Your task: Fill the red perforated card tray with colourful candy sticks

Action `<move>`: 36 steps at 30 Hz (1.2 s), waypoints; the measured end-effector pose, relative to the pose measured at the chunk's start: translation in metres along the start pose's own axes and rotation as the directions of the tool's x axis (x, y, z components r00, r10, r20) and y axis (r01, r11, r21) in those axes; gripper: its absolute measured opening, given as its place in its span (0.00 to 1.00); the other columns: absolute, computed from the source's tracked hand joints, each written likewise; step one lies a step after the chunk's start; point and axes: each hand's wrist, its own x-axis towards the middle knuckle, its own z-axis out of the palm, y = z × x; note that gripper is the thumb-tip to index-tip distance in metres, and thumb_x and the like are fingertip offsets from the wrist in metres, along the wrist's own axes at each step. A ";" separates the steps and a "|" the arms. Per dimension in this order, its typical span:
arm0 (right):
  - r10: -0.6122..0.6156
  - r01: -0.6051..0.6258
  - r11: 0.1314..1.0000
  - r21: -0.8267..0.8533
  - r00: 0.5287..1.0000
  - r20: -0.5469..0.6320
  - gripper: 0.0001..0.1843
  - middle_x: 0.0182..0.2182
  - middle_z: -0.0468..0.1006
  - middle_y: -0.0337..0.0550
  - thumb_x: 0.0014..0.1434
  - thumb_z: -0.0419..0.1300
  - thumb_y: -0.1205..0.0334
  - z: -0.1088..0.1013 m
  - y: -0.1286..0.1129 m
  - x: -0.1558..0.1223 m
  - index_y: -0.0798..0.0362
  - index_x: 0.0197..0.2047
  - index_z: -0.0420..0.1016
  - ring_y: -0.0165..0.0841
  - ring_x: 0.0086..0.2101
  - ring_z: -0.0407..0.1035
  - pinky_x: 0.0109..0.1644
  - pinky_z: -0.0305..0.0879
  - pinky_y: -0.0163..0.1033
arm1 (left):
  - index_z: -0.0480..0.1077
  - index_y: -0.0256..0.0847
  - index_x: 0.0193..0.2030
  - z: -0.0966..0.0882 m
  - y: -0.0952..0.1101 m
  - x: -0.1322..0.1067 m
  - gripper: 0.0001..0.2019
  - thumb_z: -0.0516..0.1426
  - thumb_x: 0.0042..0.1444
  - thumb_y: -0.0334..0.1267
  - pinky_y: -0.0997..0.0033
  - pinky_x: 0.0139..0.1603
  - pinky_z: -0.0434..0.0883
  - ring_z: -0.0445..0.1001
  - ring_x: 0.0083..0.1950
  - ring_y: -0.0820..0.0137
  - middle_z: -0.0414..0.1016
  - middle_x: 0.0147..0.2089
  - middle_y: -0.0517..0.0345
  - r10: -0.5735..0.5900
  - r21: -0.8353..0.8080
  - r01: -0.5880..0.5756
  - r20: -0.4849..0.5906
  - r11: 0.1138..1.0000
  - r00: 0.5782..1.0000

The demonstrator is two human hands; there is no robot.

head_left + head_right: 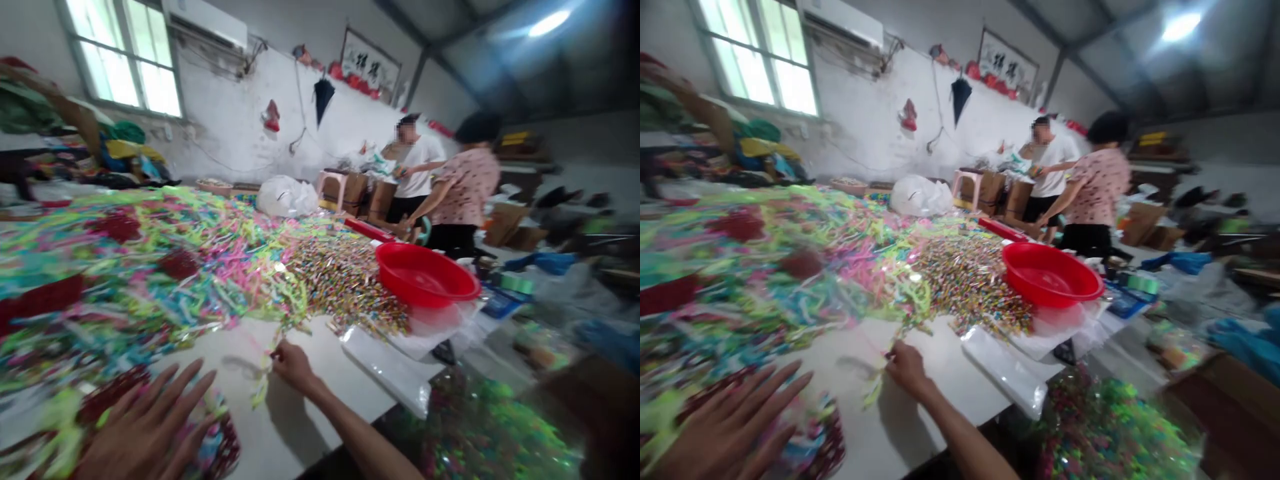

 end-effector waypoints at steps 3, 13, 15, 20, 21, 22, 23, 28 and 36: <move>0.025 -0.047 0.975 0.219 0.995 0.100 0.11 0.28 0.75 0.41 0.48 0.55 0.74 0.012 -0.001 -0.030 0.56 0.36 0.68 0.30 0.27 0.69 0.28 0.62 0.30 | 0.58 0.50 0.63 -0.019 0.013 0.008 0.24 0.49 0.60 0.45 0.56 0.59 0.58 0.62 0.63 0.58 0.62 0.65 0.57 -0.054 -0.011 0.055 0.106 0.998 0.993; -0.075 -0.136 0.442 0.886 0.979 0.188 0.07 0.18 0.67 0.34 0.42 0.60 0.62 0.053 -0.039 -0.058 0.54 0.25 0.66 0.27 0.20 0.62 0.25 0.59 0.32 | 0.59 0.47 0.63 -0.030 0.025 0.017 0.22 0.46 0.62 0.41 0.50 0.61 0.55 0.58 0.65 0.57 0.60 0.66 0.55 -0.128 -0.067 0.150 0.256 0.986 0.958; -0.084 -0.066 0.500 0.864 0.989 0.124 0.07 0.18 0.66 0.34 0.42 0.61 0.62 0.059 -0.042 -0.055 0.55 0.22 0.66 0.26 0.21 0.60 0.25 0.56 0.31 | 0.59 0.47 0.63 -0.030 0.024 0.018 0.22 0.47 0.62 0.41 0.50 0.62 0.55 0.58 0.65 0.57 0.60 0.66 0.55 -0.133 -0.071 0.156 0.257 0.985 0.957; -0.118 -0.020 0.722 0.691 0.981 0.151 0.16 0.15 0.63 0.35 0.49 0.60 0.55 0.056 -0.041 -0.052 0.56 0.18 0.63 0.25 0.19 0.55 0.22 0.50 0.30 | 0.60 0.46 0.62 -0.029 0.025 0.018 0.22 0.47 0.62 0.41 0.51 0.62 0.55 0.56 0.66 0.57 0.60 0.66 0.55 -0.143 -0.070 0.165 0.249 0.984 0.958; -0.141 0.022 0.797 0.604 0.978 0.151 0.17 0.15 0.64 0.35 0.52 0.59 0.56 0.053 -0.041 -0.052 0.56 0.18 0.63 0.25 0.19 0.56 0.22 0.50 0.30 | 0.60 0.46 0.62 -0.029 0.025 0.018 0.22 0.47 0.62 0.41 0.51 0.62 0.55 0.56 0.66 0.57 0.60 0.66 0.55 -0.143 -0.066 0.164 0.246 0.984 0.959; -0.165 0.069 0.856 0.512 0.976 0.145 0.16 0.15 0.65 0.36 0.53 0.58 0.58 0.051 -0.043 -0.052 0.56 0.18 0.64 0.25 0.20 0.57 0.23 0.50 0.30 | 0.61 0.46 0.62 -0.028 0.026 0.018 0.21 0.47 0.62 0.41 0.51 0.62 0.55 0.56 0.66 0.57 0.61 0.65 0.55 -0.142 -0.062 0.162 0.244 0.985 0.959; -0.191 0.119 0.907 0.404 0.971 0.144 0.14 0.16 0.67 0.38 0.53 0.58 0.61 0.048 -0.046 -0.052 0.57 0.19 0.65 0.26 0.20 0.59 0.24 0.51 0.31 | 0.61 0.46 0.62 -0.028 0.026 0.019 0.21 0.47 0.62 0.41 0.51 0.61 0.56 0.57 0.66 0.57 0.61 0.65 0.55 -0.139 -0.059 0.157 0.244 0.986 0.960; -0.220 0.226 0.974 -0.013 0.957 0.190 0.08 0.28 0.78 0.51 0.55 0.55 0.65 0.038 -0.070 -0.051 0.58 0.33 0.75 0.37 0.30 0.72 0.31 0.61 0.35 | 0.60 0.46 0.62 -0.025 0.024 0.024 0.22 0.45 0.62 0.42 0.50 0.60 0.57 0.59 0.64 0.56 0.61 0.65 0.53 -0.105 -0.053 0.120 0.225 0.991 0.969; -0.202 0.224 0.968 -0.110 0.962 0.182 0.12 0.36 0.79 0.53 0.54 0.57 0.61 0.030 -0.086 -0.048 0.57 0.40 0.75 0.44 0.38 0.75 0.36 0.69 0.41 | 0.59 0.42 0.62 -0.022 0.021 0.035 0.21 0.41 0.65 0.41 0.53 0.60 0.60 0.58 0.66 0.61 0.60 0.66 0.54 -0.031 -0.147 0.054 0.158 0.988 0.987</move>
